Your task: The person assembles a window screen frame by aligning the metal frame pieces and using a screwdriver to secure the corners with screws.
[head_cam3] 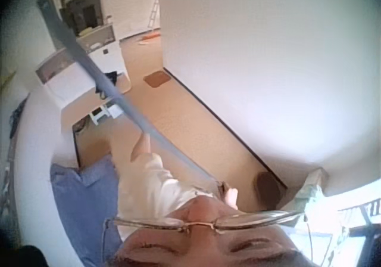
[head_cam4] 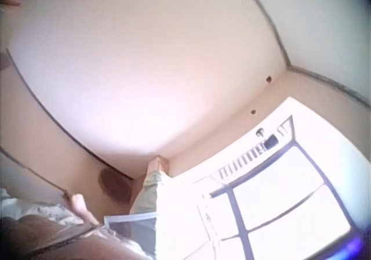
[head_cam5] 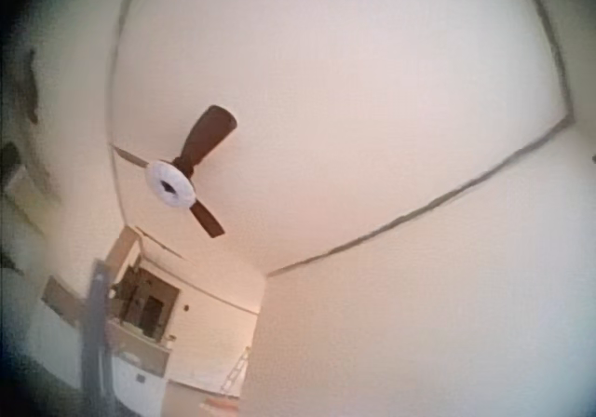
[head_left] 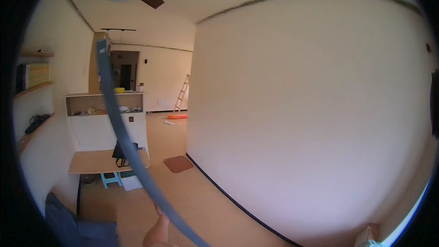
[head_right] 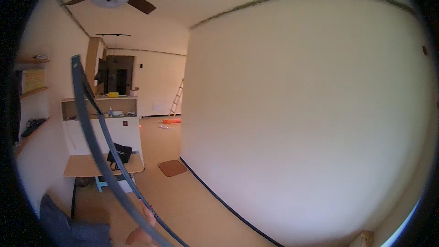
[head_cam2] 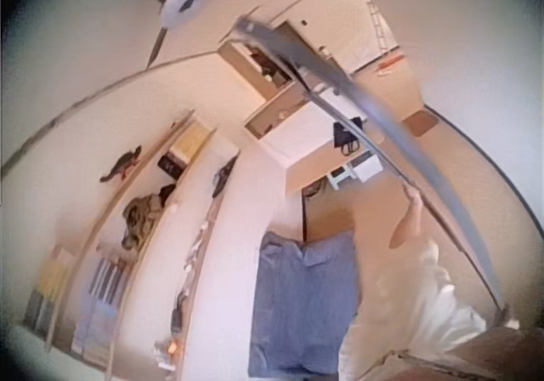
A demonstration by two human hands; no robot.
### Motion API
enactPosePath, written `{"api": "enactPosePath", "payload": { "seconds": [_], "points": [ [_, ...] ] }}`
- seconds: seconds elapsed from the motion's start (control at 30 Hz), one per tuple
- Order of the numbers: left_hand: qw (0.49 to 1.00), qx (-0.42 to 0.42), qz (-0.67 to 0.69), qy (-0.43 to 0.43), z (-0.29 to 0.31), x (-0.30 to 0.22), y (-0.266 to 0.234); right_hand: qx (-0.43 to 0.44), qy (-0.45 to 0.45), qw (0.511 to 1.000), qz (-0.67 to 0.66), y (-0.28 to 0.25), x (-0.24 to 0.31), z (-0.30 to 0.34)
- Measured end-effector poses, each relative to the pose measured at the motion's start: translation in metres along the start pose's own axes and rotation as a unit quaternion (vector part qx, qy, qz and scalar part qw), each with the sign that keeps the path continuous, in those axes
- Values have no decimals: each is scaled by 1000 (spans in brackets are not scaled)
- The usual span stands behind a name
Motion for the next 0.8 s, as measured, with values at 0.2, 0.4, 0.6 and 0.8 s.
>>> {"api": "enactPosePath", "payload": {
  "seconds": [0.2,0.4,0.6,0.8],
  "points": [
    [994,95,48,-15,29,-22,25,-165,-87,982,11,-82,114,-27],
    [990,107,-91,-28,63,-72,67,-210,-32,976,-55,-62,67,-45],
    [949,265,-150,-89,100,-64,117,-264,53,963,-26,-67,27,-36],
    [872,424,-225,-96,141,-52,157,-275,132,952,-10,-38,-43,8]
  ]
}}
Point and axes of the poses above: each hand's wrist, its own z-axis away from the middle knuckle, its own y-axis out of the palm, x = y × z, the point moved 7 cm from there along -z, towards the middle knuckle, and after that the axes turned 3 degrees about -z, right-handed, at the moved point
